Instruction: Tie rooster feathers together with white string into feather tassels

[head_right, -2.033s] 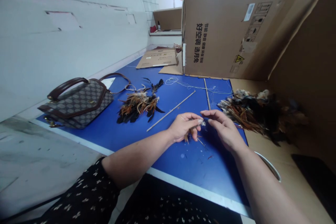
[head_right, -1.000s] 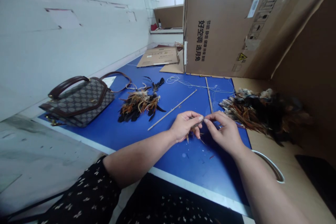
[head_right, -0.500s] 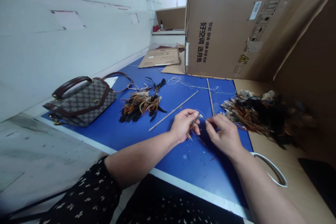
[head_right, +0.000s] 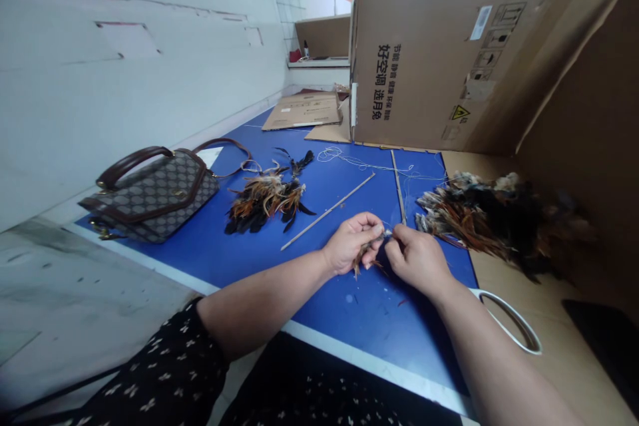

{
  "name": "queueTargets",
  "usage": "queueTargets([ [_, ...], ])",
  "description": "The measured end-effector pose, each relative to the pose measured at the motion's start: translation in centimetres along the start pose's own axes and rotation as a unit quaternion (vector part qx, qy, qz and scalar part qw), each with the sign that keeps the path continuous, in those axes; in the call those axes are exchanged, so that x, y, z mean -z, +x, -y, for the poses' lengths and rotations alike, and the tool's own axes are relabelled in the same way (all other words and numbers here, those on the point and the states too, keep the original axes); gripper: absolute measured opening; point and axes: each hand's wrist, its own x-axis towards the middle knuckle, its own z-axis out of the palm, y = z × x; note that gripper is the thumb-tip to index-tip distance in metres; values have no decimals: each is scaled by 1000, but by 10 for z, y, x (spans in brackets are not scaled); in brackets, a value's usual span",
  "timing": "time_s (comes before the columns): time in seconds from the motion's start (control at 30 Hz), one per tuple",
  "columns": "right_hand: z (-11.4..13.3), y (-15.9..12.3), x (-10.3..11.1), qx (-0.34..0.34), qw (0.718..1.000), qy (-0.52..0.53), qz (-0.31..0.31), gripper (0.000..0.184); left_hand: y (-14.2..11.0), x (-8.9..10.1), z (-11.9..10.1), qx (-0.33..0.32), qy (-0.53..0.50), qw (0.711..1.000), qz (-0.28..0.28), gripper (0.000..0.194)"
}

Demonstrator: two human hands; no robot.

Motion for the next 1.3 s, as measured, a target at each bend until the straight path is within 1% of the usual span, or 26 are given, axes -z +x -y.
queueTargets([
  [0.23, 3, 1, -8, -25, 998, -49, -28, 24, -2, -3, -2, 11, -3, 1000, -10, 45],
  [0.4, 2, 2, -15, -15, 998, -46, -41, 26, -2, -2, -1, 22, 0, 999, -23, 43],
  [0.53, -3, 3, -17, -12, 999, -18, -41, 28, 2, 3, -3, 30, 12, 999, -20, 43],
  [0.6, -5, 3, -12, -6, 1000, 13, -27, 25, 4, 8, -5, 45, 40, 998, 1, 43],
  [0.7, -7, 3, 2, -3, 997, 71, -25, 19, 5, 13, -8, 73, 111, 990, 43, 40],
  [0.8, -4, 3, 17, 22, 994, 105, -29, 16, 5, 16, -8, 118, 180, 975, 51, 33],
  [0.87, -3, 4, 21, 44, 992, 118, -17, 17, 5, 17, -6, 136, 185, 972, 52, 30],
  [0.97, -5, 5, 21, 39, 990, 132, -14, 18, 6, 18, -5, 124, 138, 981, 58, 32],
  [1.03, -7, 4, 20, 22, 989, 147, -27, 14, 7, 19, -6, 108, 110, 986, 63, 36],
  [1.1, -9, 3, 19, 22, 986, 161, -24, 12, 7, 20, -7, 93, 92, 989, 68, 41],
  [1.2, -10, 1, 19, 22, 986, 163, 17, 24, 8, 20, -9, 73, 78, 992, 65, 45],
  [1.23, -10, 0, 19, 13, 987, 159, 33, 25, 8, 20, -9, 70, 77, 993, 63, 46],
  [1.3, -9, 0, 18, -4, 987, 150, 62, 20, 9, 20, -9, 62, 79, 993, 59, 46],
])
